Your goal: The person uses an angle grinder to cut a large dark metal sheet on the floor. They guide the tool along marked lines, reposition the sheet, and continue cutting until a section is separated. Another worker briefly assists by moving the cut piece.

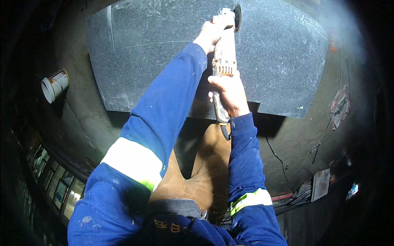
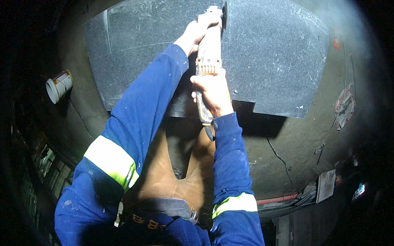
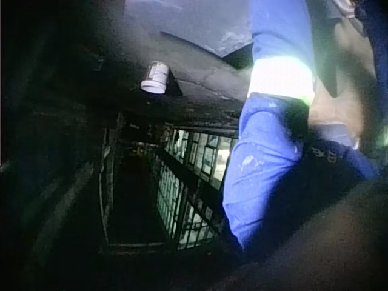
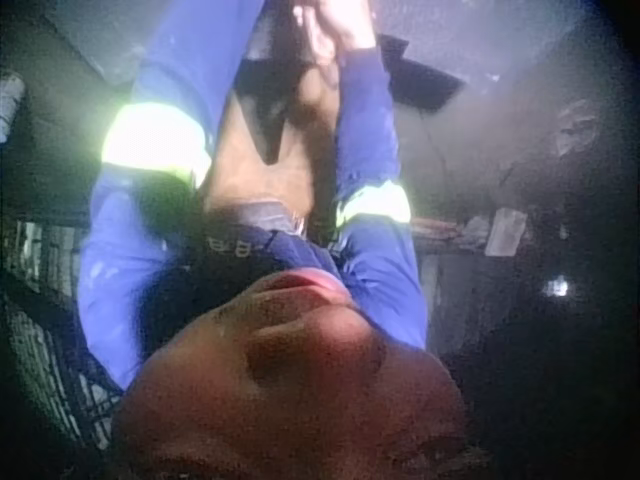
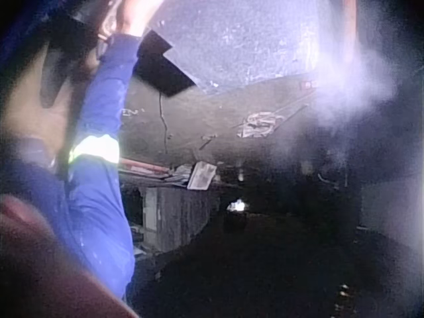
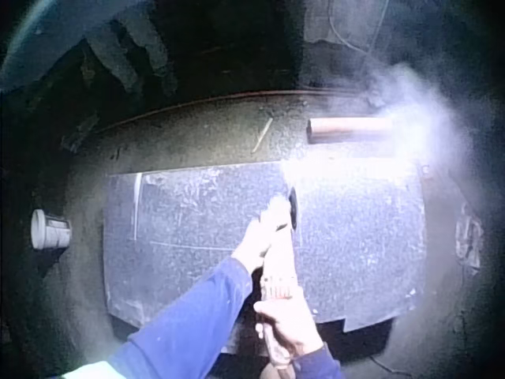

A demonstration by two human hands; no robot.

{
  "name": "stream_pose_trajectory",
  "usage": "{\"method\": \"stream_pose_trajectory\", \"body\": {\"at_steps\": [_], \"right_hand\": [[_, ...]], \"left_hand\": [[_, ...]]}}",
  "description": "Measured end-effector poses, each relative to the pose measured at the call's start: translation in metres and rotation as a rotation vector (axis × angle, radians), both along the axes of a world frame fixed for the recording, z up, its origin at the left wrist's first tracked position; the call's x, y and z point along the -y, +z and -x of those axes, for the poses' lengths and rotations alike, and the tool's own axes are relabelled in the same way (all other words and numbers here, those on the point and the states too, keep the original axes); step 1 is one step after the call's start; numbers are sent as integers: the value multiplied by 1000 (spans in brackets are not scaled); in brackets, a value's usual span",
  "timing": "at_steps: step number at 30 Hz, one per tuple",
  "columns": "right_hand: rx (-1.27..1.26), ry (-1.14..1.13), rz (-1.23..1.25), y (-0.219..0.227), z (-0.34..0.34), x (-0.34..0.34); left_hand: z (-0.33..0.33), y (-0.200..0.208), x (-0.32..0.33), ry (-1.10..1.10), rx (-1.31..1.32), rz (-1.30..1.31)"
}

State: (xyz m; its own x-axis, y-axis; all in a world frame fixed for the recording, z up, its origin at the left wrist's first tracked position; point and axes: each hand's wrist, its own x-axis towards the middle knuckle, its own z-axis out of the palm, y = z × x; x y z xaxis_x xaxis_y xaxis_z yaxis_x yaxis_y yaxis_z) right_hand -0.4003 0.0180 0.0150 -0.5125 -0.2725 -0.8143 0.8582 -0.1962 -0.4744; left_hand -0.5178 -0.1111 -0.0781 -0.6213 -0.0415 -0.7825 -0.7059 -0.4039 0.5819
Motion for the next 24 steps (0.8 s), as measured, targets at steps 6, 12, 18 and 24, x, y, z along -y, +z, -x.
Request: {"method": "stream_pose_trajectory", "body": {"at_steps": [6, 12, 18, 24], "right_hand": [[20, -37, -4, 11, -20, -3], [66, -46, -23, 23, -31, -4], [42, -55, -4, 21, -23, 0], [17, -28, -22, 7, -6, 1]], "left_hand": [[-17, 12, -3, -28, -17, -46], [-31, 21, -8, 7, -16, -32], [-21, 14, -3, -5, -9, -35], [-5, 15, -2, -32, 0, 2]]}}
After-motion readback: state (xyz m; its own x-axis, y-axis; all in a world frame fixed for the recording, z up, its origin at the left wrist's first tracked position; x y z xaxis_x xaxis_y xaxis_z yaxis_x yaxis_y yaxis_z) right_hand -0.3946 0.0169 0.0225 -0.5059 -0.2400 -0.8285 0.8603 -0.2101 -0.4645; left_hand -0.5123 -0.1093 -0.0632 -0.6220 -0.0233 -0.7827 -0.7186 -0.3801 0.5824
